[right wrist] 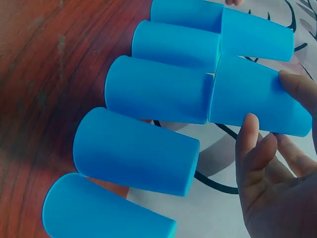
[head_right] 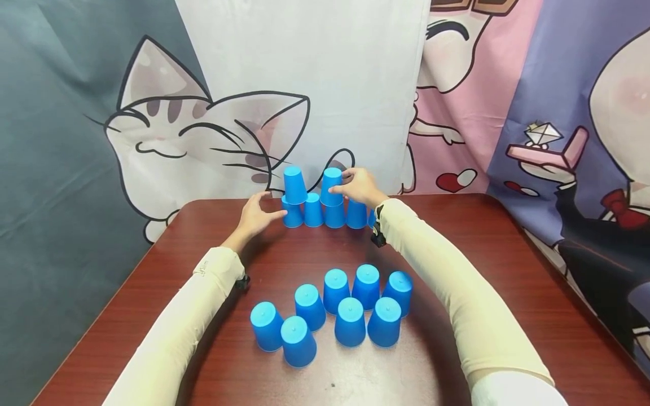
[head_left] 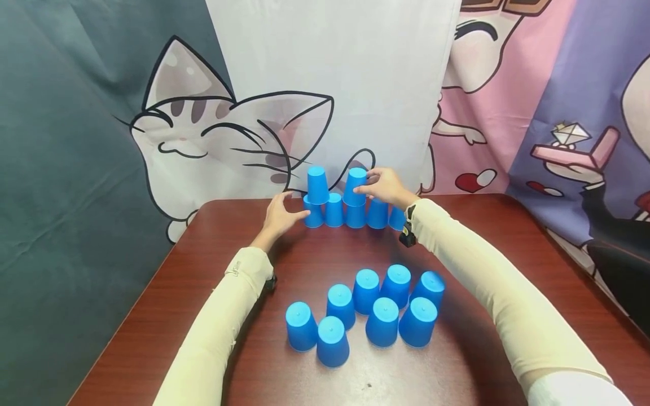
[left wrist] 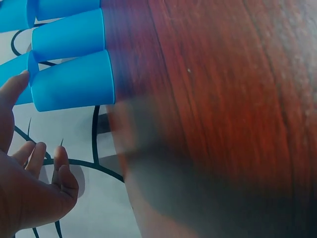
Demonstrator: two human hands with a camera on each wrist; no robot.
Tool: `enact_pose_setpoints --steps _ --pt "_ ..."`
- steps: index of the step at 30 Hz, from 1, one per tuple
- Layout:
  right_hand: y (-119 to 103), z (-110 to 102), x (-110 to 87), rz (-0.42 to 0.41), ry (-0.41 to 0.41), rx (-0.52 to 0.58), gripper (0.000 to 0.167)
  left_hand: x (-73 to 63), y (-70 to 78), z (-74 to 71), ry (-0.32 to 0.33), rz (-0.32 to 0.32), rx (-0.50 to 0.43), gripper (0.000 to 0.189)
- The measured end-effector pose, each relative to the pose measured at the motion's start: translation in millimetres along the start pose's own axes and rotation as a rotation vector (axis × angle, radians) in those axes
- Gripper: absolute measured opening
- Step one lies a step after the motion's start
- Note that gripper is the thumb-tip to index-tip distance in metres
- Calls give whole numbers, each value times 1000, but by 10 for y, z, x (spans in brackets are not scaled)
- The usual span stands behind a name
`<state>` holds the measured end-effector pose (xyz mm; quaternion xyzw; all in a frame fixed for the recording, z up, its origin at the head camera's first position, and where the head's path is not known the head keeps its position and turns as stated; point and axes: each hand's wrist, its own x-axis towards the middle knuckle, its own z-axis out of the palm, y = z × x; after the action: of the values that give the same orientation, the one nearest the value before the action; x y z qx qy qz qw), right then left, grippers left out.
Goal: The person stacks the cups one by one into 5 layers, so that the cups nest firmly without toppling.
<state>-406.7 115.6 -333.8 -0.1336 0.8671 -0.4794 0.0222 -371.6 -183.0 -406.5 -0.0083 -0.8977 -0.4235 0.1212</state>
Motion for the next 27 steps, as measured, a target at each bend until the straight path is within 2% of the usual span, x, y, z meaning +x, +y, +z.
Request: enact_pose_setpoints --steps 9,13,18,27 --pt "7 88 146 19 19 -45 70 -12 21 -1 -20 5 3 80" --pt "-34 122 198 25 13 -19 71 -14 2 -2 -25 6 11 79" --pt "-97 169 205 14 -10 -34 71 -8 -25 -2 -32 4 39 80" --pt "-110 218 226 -1 -35 -54 69 -29 -36 1 -38 11 24 81"
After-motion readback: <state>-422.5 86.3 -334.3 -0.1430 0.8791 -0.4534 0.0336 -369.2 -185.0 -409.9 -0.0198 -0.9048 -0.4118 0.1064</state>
